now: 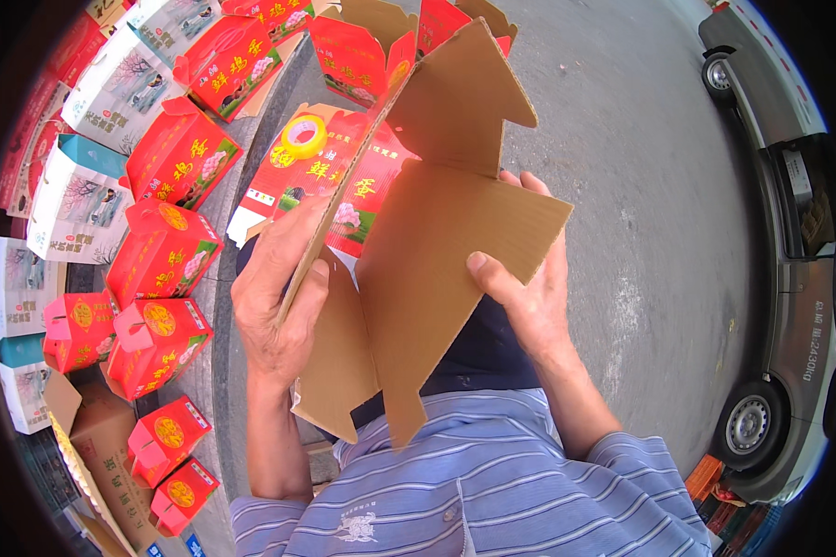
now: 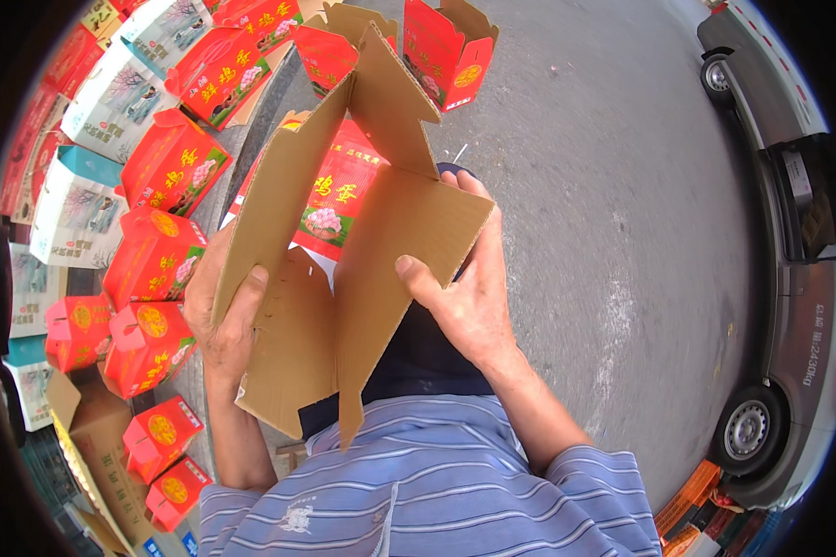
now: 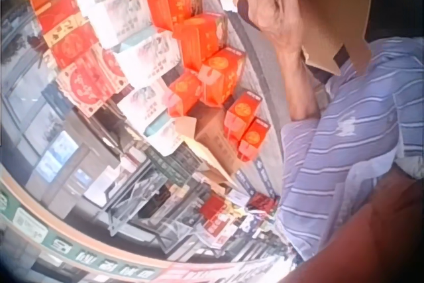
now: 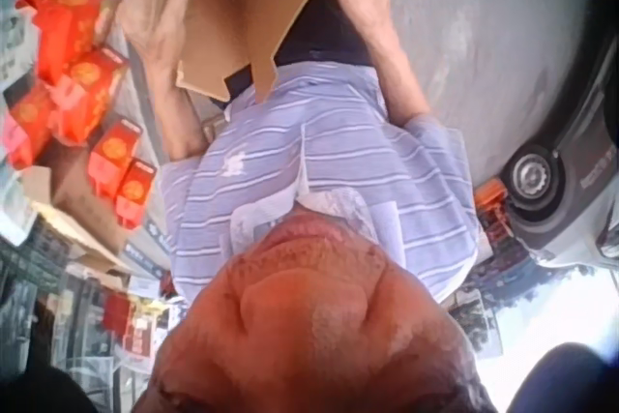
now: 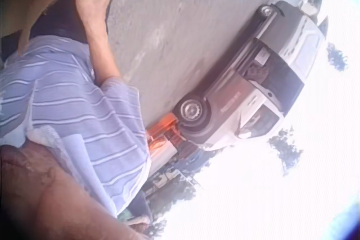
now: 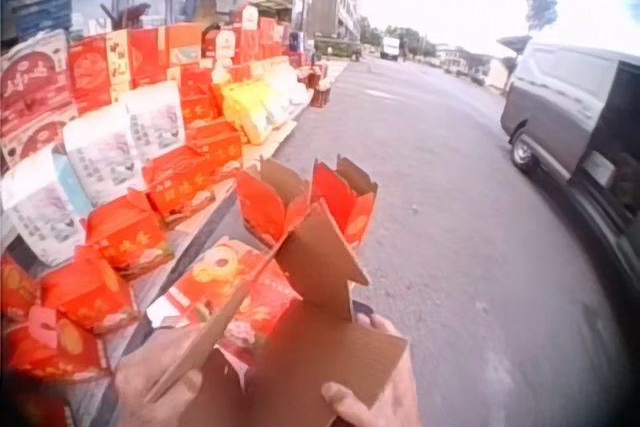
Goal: The person assembles red cardboard boxes by folding flaps and inserting white inserts. They repeatedly pick up flat cardboard pieces, fold them into box shapes, and place inserts inside.
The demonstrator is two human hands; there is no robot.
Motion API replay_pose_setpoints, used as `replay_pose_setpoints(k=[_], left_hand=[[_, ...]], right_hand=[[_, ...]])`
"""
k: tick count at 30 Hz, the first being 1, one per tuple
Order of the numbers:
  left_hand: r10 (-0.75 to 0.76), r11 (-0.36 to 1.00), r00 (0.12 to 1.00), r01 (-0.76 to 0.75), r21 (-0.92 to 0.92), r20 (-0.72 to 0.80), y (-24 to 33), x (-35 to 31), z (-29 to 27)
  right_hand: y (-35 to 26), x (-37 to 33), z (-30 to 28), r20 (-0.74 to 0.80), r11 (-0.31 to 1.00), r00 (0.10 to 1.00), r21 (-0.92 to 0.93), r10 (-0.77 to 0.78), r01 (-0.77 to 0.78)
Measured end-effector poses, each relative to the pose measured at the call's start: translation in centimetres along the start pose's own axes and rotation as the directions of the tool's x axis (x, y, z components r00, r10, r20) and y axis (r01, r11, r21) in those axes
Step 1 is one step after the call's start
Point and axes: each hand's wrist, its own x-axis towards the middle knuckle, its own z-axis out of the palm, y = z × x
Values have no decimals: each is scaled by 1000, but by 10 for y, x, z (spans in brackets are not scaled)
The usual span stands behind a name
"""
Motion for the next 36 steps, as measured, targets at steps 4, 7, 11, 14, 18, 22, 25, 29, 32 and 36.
replay_pose_setpoints(k=[4,7,11,14,18,22,25,29,32,36], left_hand=[[96,994,994,-98,37,46,2,0,-1],[47,999,998,-48,10,43,7,-7,-4],[118,993,987,-119,1,111,15,-3,8],[230,972,966,-234,19,122,17,-4,13],[87,994,993,-82,-66,80,17,-8,3],[50,988,997,-40,-152,61,7,-12,-7],[-91,961,993,106,-254,71,8,-9,-12],[-67,948,990,101,-300,123,2,0,-18],[-9,937,986,66,-343,166,-4,6,-21],[-99,890,977,172,-423,189,-8,10,-25]], right_hand=[[-9,-2,-30,179,984,984,-169,-18,48],[-15,26,-81,460,999,887,43,-46,30],[-41,93,-73,155,975,970,149,-185,162],[-54,149,-45,213,989,969,107,-125,105],[-35,156,-16,440,987,896,-159,58,14],[-12,153,-21,531,987,839,-158,117,-38],[-2,149,-27,601,990,797,-141,63,29],[13,141,-30,634,976,773,-161,-14,149],[25,129,-29,575,973,799,-226,176,-52],[33,120,-27,549,961,790,-144,275,-234]])
